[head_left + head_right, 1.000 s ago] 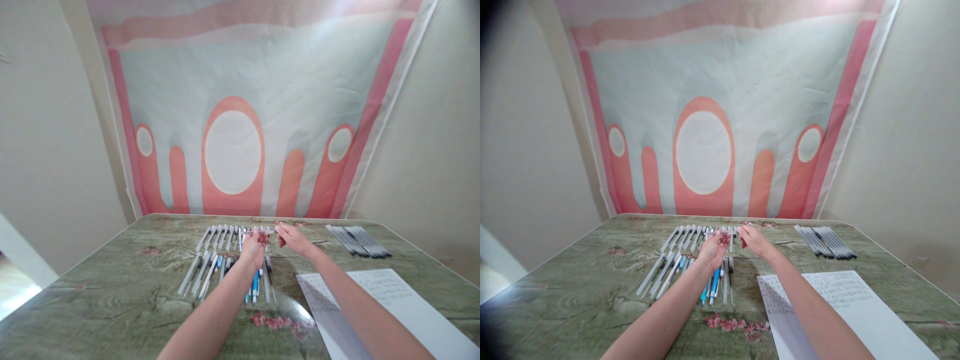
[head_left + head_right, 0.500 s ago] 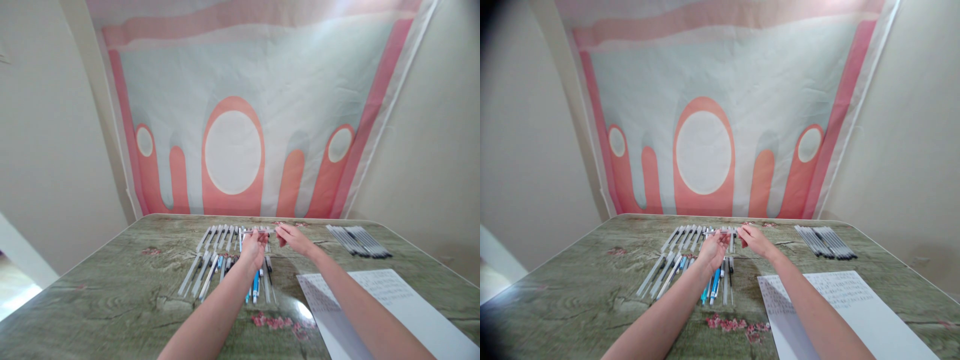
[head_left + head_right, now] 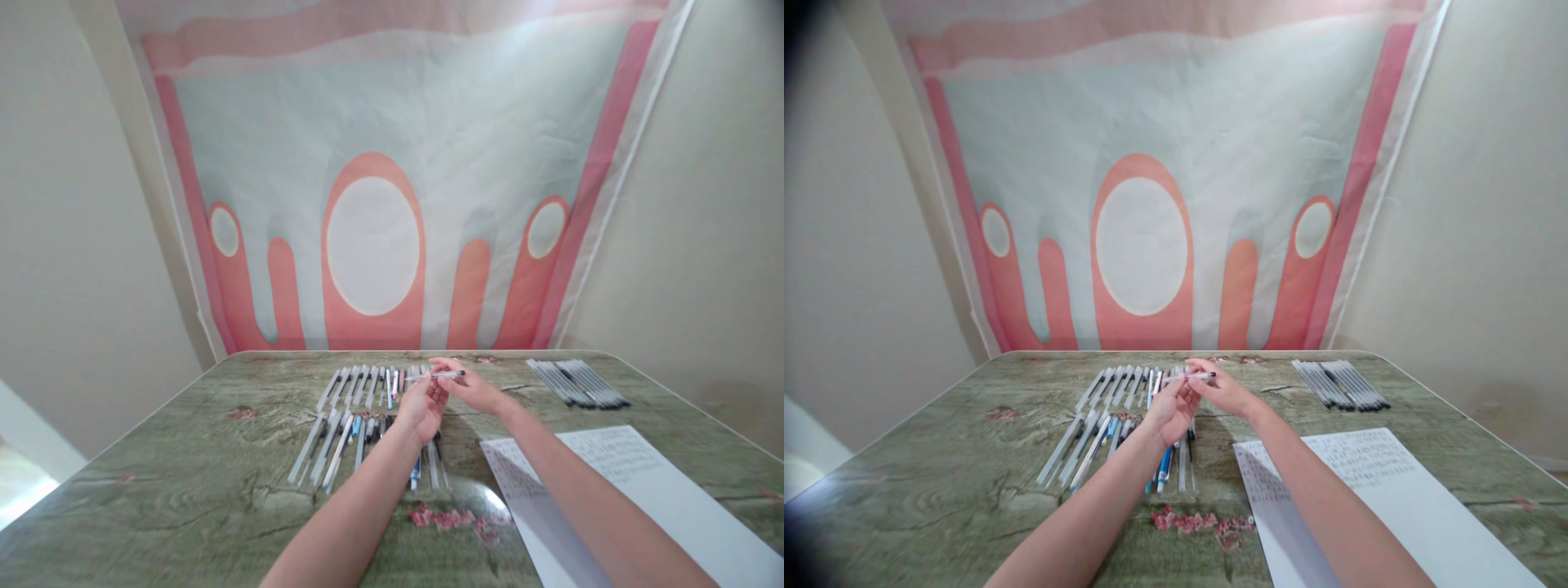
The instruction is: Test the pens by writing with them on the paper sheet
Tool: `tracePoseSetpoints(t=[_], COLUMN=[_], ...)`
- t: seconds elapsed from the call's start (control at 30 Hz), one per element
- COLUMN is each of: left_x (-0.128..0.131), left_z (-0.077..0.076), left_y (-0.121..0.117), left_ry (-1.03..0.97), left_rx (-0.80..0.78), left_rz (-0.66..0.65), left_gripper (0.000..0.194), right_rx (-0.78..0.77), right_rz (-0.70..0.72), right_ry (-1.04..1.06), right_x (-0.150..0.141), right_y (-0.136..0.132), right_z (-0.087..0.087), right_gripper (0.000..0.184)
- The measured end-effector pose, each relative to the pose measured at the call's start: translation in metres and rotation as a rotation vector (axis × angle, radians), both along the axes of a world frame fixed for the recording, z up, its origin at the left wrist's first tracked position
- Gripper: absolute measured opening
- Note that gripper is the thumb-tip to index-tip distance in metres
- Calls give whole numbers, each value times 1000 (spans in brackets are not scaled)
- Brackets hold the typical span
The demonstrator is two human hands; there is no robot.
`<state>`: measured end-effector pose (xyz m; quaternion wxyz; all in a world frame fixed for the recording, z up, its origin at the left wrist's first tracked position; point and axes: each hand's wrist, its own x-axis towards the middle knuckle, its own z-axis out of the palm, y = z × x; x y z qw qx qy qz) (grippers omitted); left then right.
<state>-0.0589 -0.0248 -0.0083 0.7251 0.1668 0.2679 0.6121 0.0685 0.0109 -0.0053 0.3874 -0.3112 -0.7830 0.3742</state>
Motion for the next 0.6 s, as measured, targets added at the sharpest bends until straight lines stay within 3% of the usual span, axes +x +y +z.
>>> tracePoseSetpoints(t=[0.1, 0.17, 0.27, 0.37, 0.47, 0.6], left_x=[13, 22, 35, 45, 51, 52], left_z=[-6, -13, -24, -30, -35, -40], left_y=[-10, -22, -48, -72, -85, -82], left_ry=[178, 453, 933, 1244, 1420, 1510], left_rx=[96, 198, 518, 764, 856, 894], left_rz=[-46, -101, -246, -305, -328, -311], left_gripper=[11, 19, 31, 56, 76, 78], right_rx=[23, 10, -19, -24, 43, 84], right_rz=[-57, -154, -278, -338, -413, -473], right_ry=[10, 66, 218, 303, 283, 252], right_x=[0, 4, 15, 26, 34, 42], right_y=[-1, 2, 7, 10, 9, 4], right_z=[6, 10, 16, 23, 32, 41], right_gripper=[46, 49, 53, 50, 41, 30])
